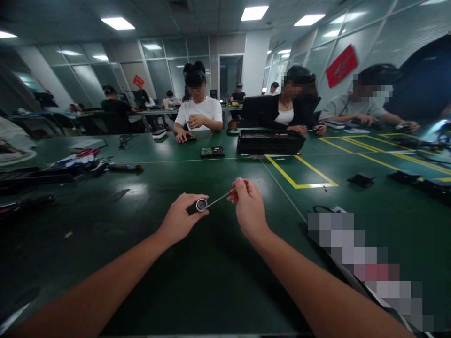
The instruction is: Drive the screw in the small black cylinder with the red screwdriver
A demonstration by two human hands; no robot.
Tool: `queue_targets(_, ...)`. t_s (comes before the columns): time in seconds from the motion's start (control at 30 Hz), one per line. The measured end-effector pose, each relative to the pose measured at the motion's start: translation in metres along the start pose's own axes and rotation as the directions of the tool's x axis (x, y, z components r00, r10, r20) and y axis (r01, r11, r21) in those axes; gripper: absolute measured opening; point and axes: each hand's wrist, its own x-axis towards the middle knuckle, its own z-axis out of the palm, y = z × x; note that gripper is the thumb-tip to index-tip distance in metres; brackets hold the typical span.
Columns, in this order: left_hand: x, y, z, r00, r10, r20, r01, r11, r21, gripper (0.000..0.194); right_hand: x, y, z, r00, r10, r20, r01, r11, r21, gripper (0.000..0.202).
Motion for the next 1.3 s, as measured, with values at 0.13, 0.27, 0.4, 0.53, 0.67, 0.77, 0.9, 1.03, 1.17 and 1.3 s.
queue_targets(0.13, 0.001, -0.001, 0.0, 0.996, -0.077, 0.033, 0.077, 0.997, -0.006, 0.037, -0.002, -0.003, 0.0, 0.998, -0.055, 0.005, 0.056, 0.991, -0.119, 0.026)
queue_targets(0.27, 0.0, 0.001, 0.001, 0.996, -0.073, 0.05, 0.074, 0.997, -0.012, 0.037, -0.009, -0.009, 0.002, 0.991, -0.125, 0.058, 0.134, 0.969, -0.206, 0.026)
queue_targets(0.4, 0.0, 0.002, 0.001, 0.995, -0.081, 0.051, 0.081, 0.997, -0.016, 0.036, -0.011, -0.008, 0.003, 0.98, -0.166, 0.106, 0.187, 0.953, -0.237, 0.023)
queue_targets(0.53, 0.0, 0.004, 0.0, 0.995, -0.092, 0.047, 0.093, 0.996, -0.01, 0.036, -0.011, -0.008, 0.002, 0.971, -0.19, 0.146, 0.223, 0.938, -0.264, 0.024)
queue_targets(0.67, 0.0, 0.006, 0.0, 0.992, -0.113, 0.063, 0.112, 0.994, 0.011, 0.036, -0.013, -0.015, 0.0, 0.962, -0.207, 0.178, 0.263, 0.877, -0.401, 0.028)
queue_targets(0.77, 0.0, 0.005, 0.0, 0.989, -0.11, 0.103, 0.111, 0.994, 0.001, 0.032, -0.013, -0.017, -0.001, 0.947, -0.241, 0.214, 0.313, 0.842, -0.44, 0.023)
queue_targets(0.9, -0.002, 0.001, 0.002, 0.987, -0.116, 0.108, 0.123, 0.991, -0.055, 0.034, -0.013, -0.014, -0.003, 0.921, -0.295, 0.255, 0.381, 0.824, -0.419, 0.021)
queue_targets(1.03, -0.003, 0.0, 0.003, 0.986, -0.124, 0.115, 0.129, 0.991, -0.036, 0.038, -0.013, -0.016, -0.005, 0.916, -0.286, 0.281, 0.39, 0.795, -0.464, 0.017)
queue_targets(1.17, -0.003, 0.0, 0.003, 0.986, -0.124, 0.109, 0.128, 0.991, -0.029, 0.037, -0.014, -0.021, -0.004, 0.916, -0.297, 0.269, 0.397, 0.757, -0.519, 0.025)
queue_targets(1.3, -0.002, -0.002, 0.004, 0.988, -0.125, 0.092, 0.131, 0.989, -0.071, 0.038, -0.016, -0.022, -0.004, 0.905, -0.307, 0.296, 0.419, 0.767, -0.486, 0.023)
